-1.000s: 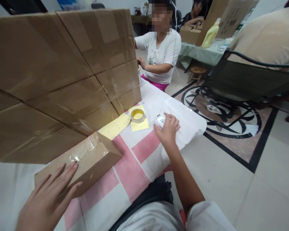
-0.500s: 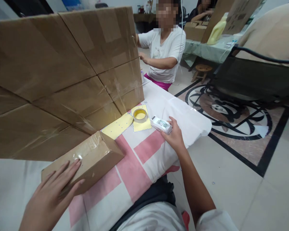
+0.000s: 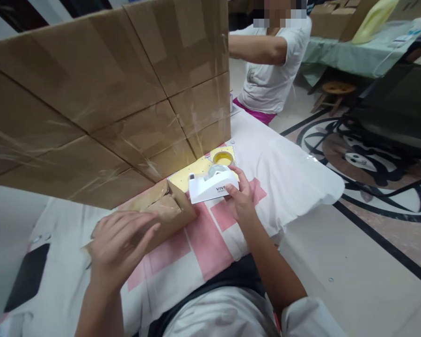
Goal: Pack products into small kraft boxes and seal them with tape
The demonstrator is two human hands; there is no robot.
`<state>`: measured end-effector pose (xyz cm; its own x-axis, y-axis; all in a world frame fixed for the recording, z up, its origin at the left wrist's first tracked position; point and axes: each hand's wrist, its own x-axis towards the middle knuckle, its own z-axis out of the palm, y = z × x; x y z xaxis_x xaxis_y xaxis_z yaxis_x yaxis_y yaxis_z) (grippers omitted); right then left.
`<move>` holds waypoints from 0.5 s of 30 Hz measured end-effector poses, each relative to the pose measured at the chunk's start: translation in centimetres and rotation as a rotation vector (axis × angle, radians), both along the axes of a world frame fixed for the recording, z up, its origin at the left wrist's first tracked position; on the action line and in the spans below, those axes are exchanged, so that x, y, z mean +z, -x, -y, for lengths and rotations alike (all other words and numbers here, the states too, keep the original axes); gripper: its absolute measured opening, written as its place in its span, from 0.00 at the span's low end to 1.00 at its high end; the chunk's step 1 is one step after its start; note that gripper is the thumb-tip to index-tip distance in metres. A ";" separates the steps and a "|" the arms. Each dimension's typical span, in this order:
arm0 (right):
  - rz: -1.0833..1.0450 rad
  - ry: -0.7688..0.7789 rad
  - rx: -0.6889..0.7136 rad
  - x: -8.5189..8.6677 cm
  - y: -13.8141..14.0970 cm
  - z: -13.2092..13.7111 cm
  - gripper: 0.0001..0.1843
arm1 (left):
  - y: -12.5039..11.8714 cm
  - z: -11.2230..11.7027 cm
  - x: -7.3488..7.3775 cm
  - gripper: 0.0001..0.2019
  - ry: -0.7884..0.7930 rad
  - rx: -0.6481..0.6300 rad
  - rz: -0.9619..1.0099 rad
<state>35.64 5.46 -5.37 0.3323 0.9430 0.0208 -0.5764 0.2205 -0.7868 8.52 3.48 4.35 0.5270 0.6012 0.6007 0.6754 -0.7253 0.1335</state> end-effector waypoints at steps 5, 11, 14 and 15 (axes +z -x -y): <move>-0.116 0.055 0.120 2.2 3.5 0.4 0.30 | -1.5 -0.6 0.5 0.18 0.032 0.012 0.054; -0.207 0.131 0.234 3.6 5.7 0.8 0.23 | -1.0 -0.2 0.1 0.19 0.035 -0.031 0.083; -0.233 0.158 0.275 3.8 6.1 0.8 0.22 | -0.8 0.0 0.0 0.11 -0.015 -0.047 0.099; -0.236 0.165 0.279 3.7 6.2 0.8 0.22 | -0.8 0.0 0.0 0.10 -0.040 -0.049 0.100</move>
<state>29.40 4.67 -1.62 0.0403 0.9820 -0.1844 -0.7652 -0.0883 -0.6376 9.28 3.47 4.38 0.4910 0.5506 0.6752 0.6239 -0.7631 0.1686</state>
